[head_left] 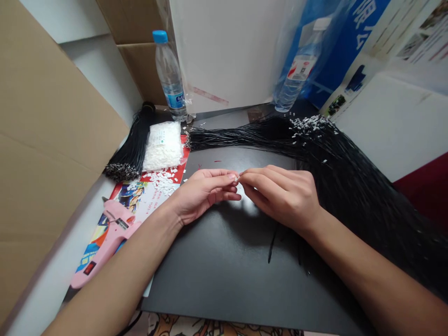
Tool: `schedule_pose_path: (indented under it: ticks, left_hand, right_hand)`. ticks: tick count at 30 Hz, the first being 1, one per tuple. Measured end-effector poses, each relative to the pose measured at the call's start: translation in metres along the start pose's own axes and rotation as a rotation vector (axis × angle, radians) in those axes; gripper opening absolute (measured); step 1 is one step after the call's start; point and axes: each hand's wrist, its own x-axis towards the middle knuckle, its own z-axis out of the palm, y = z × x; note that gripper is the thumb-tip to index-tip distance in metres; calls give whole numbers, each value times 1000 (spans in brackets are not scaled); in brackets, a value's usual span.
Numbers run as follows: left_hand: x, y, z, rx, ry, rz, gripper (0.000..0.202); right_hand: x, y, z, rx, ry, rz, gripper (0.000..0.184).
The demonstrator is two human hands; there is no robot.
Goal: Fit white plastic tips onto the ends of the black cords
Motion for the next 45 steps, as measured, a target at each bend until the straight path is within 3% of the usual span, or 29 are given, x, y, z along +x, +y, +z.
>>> schedule_pose_path:
  ticks: [4, 10, 19, 33, 45]
  left_hand:
    - [0, 0, 0, -36, -36, -23, 9]
    - [-1, 1, -1, -22, -81, -8, 8]
    - [1, -4, -3, 49, -73, 43, 18]
    - [-1, -1, 0, 48, -39, 43, 16]
    - [-1, -1, 1, 52, -16, 42, 15]
  right_hand:
    - [0, 1, -1, 76, -1, -12, 11]
    - [-2, -1, 5, 357, 32, 161, 13]
    - [-1, -2, 6, 542, -22, 246, 11]
    - [-4, 1, 7, 404, -13, 159, 15]
    - [-3, -4, 7, 405, -17, 259, 10]
